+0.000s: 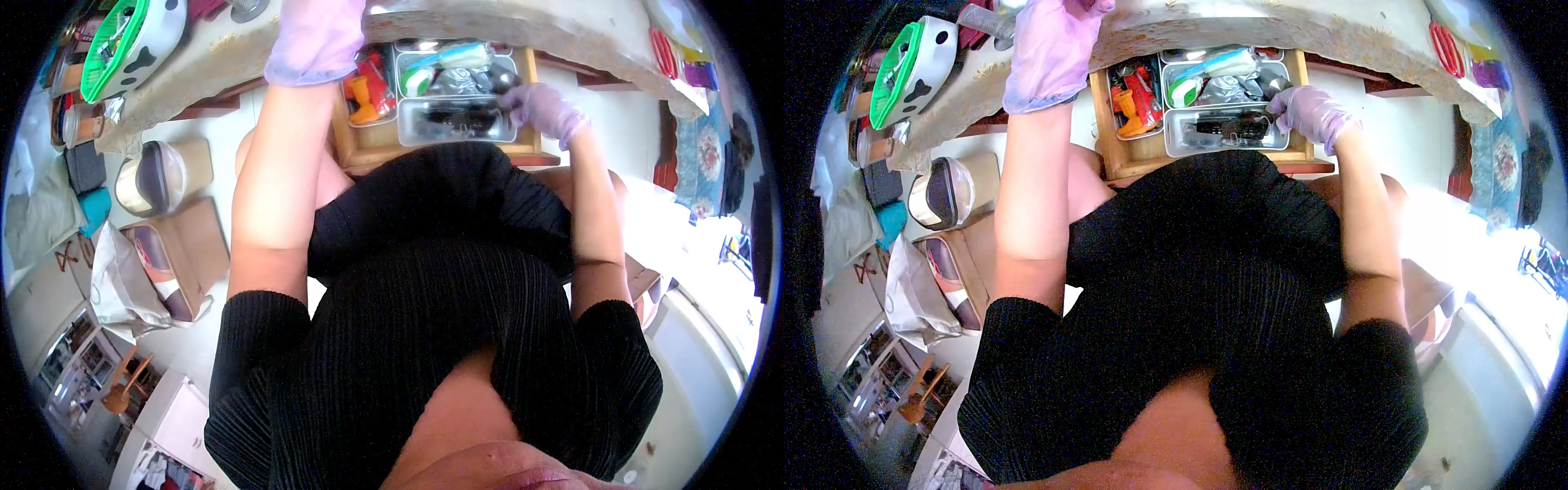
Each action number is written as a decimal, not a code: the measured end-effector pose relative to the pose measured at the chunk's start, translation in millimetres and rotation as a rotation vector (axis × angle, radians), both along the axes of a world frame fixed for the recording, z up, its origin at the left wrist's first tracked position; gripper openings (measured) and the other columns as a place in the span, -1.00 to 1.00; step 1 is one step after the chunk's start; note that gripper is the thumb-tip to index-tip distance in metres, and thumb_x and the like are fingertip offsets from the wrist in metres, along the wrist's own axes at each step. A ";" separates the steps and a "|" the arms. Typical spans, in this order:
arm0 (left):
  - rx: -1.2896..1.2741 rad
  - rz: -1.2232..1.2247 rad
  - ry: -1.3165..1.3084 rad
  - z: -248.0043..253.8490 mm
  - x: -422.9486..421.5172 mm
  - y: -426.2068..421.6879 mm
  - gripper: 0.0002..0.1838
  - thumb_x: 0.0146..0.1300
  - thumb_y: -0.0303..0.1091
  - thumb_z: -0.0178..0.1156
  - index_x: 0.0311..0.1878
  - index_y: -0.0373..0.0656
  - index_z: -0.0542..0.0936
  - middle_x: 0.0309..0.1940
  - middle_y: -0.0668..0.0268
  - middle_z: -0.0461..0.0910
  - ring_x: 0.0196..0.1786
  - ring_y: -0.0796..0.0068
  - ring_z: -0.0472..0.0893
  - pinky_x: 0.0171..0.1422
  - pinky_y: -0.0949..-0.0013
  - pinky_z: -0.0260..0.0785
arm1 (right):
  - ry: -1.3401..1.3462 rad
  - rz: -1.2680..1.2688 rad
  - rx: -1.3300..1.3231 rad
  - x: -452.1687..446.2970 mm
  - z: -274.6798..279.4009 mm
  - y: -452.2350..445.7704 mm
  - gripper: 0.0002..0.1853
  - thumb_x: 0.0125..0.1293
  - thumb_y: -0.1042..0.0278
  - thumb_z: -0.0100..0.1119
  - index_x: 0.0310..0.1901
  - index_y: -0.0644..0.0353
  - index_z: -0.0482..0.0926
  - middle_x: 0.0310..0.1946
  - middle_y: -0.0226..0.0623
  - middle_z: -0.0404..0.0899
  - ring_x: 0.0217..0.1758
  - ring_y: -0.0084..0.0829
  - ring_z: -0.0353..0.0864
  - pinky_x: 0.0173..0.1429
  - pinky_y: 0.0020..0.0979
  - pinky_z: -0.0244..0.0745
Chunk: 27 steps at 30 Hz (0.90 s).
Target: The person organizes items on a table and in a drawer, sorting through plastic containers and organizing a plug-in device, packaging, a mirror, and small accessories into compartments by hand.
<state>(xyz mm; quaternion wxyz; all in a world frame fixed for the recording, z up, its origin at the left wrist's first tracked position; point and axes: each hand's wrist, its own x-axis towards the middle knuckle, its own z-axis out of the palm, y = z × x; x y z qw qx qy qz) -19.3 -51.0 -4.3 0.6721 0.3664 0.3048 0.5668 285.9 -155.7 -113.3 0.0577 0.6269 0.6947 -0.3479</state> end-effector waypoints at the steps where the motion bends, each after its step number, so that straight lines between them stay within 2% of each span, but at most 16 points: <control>1: 0.001 -0.012 -0.010 -1.1 -1.0 0.6 -0.91 0.41 -0.39 0.18 -0.18 -0.19 0.57 -0.41 0.35 0.57 -0.39 0.60 0.53 -0.33 0.57 0.37 | -0.032 -0.018 -0.042 0.2 0.3 2.2 -0.78 0.27 0.48 0.18 -0.08 0.16 0.70 -0.32 -0.19 0.73 -0.20 -0.25 0.69 -0.03 -0.33 0.53; 3: -0.001 -0.031 -0.022 -1.6 -1.5 0.9 -0.92 0.41 -0.40 0.18 -0.17 -0.20 0.57 -0.40 0.35 0.57 -0.39 0.59 0.53 -0.32 0.57 0.37 | -0.038 -0.035 -0.025 5.3 -7.0 9.3 -0.77 0.19 0.51 0.20 -0.11 0.16 0.68 -0.30 -0.15 0.72 -0.21 -0.22 0.68 -0.04 -0.30 0.51; 6: -0.012 -0.004 -0.035 -1.9 -1.8 -0.5 -0.92 0.42 -0.40 0.17 -0.16 -0.20 0.58 -0.40 0.35 0.57 -0.37 0.58 0.54 -0.30 0.57 0.39 | -0.092 -0.075 -0.033 -0.8 -1.9 15.8 -0.76 0.18 0.50 0.22 -0.10 0.16 0.67 -0.31 -0.12 0.70 -0.21 -0.21 0.68 -0.05 -0.27 0.51; 14: -0.007 -0.027 -0.037 -0.4 -3.9 -2.2 -0.92 0.42 -0.40 0.18 -0.17 -0.20 0.58 -0.39 0.35 0.58 -0.37 0.57 0.54 -0.30 0.56 0.40 | -0.016 -0.171 -0.156 -13.9 6.0 16.9 -0.78 0.18 0.49 0.25 -0.11 0.15 0.65 -0.31 -0.13 0.69 -0.22 -0.17 0.67 -0.10 -0.22 0.52; 16: -0.013 -0.035 -0.019 0.8 -2.8 -4.3 -0.92 0.42 -0.40 0.18 -0.16 -0.20 0.58 -0.39 0.35 0.58 -0.37 0.57 0.55 -0.30 0.56 0.40 | -0.053 0.119 0.081 -26.4 12.7 13.8 -0.81 0.18 0.47 0.26 -0.15 0.15 0.65 -0.29 -0.13 0.68 -0.19 -0.17 0.69 -0.09 -0.20 0.53; 17: -0.020 -0.042 -0.002 1.1 -2.4 -4.8 -0.92 0.42 -0.40 0.18 -0.16 -0.20 0.58 -0.39 0.35 0.58 -0.38 0.58 0.55 -0.30 0.57 0.40 | -0.012 0.151 0.121 -34.1 4.9 8.4 -0.78 0.21 0.57 0.18 -0.14 0.11 0.67 -0.32 -0.17 0.68 -0.26 -0.30 0.69 -0.12 -0.33 0.57; 18: -0.015 -0.039 -0.003 0.7 -2.8 -4.9 -0.92 0.42 -0.40 0.18 -0.16 -0.20 0.58 -0.39 0.35 0.58 -0.38 0.58 0.55 -0.30 0.57 0.40 | -0.004 0.390 0.422 -37.5 -10.4 1.7 -0.78 0.12 0.55 0.26 -0.17 0.11 0.68 -0.26 -0.14 0.68 -0.16 -0.22 0.70 -0.05 -0.27 0.61; 20: -0.031 -0.052 0.007 -0.7 -2.3 -4.4 -0.92 0.42 -0.40 0.17 -0.14 -0.20 0.58 -0.40 0.35 0.58 -0.38 0.58 0.56 -0.30 0.58 0.41 | -0.215 0.426 0.274 -49.3 -25.9 -4.4 -0.78 0.08 0.53 0.31 -0.20 0.11 0.68 -0.22 -0.13 0.68 -0.09 -0.17 0.69 0.02 -0.23 0.63; 21: -0.022 -0.054 0.006 -0.8 -1.0 -3.6 -0.92 0.42 -0.40 0.17 -0.14 -0.20 0.58 -0.40 0.35 0.58 -0.38 0.58 0.56 -0.30 0.58 0.41 | -0.252 0.517 0.388 -48.4 -37.7 -4.2 -0.87 0.14 0.48 0.19 -0.27 0.19 0.68 -0.34 -0.12 0.69 -0.18 -0.07 0.73 -0.08 -0.18 0.65; 24: -0.042 -0.055 -0.021 -1.0 -1.4 -4.3 -0.92 0.42 -0.40 0.18 -0.13 -0.20 0.57 -0.40 0.35 0.58 -0.38 0.58 0.56 -0.31 0.58 0.42 | -0.330 0.443 0.319 -51.4 -35.5 -1.4 -0.89 0.16 0.41 0.20 -0.33 0.19 0.69 -0.35 -0.10 0.69 -0.19 -0.06 0.72 -0.08 -0.16 0.64; 25: -0.046 -0.048 -0.009 -1.3 -1.3 -4.7 -0.92 0.42 -0.40 0.18 -0.13 -0.19 0.57 -0.40 0.35 0.58 -0.38 0.58 0.56 -0.31 0.58 0.41 | -0.215 0.397 0.323 -46.8 -35.7 0.1 -0.87 0.17 0.34 0.22 -0.32 0.16 0.71 -0.33 -0.05 0.68 -0.19 -0.02 0.72 -0.10 -0.12 0.61; 27: -0.046 -0.035 0.002 -1.0 -1.7 -6.1 -0.92 0.42 -0.40 0.18 -0.13 -0.19 0.57 -0.40 0.36 0.58 -0.38 0.58 0.56 -0.31 0.59 0.41 | -0.205 0.336 0.228 -46.8 -32.2 4.4 -0.86 0.19 0.31 0.22 -0.32 0.14 0.71 -0.32 -0.04 0.68 -0.18 0.00 0.71 -0.11 -0.10 0.60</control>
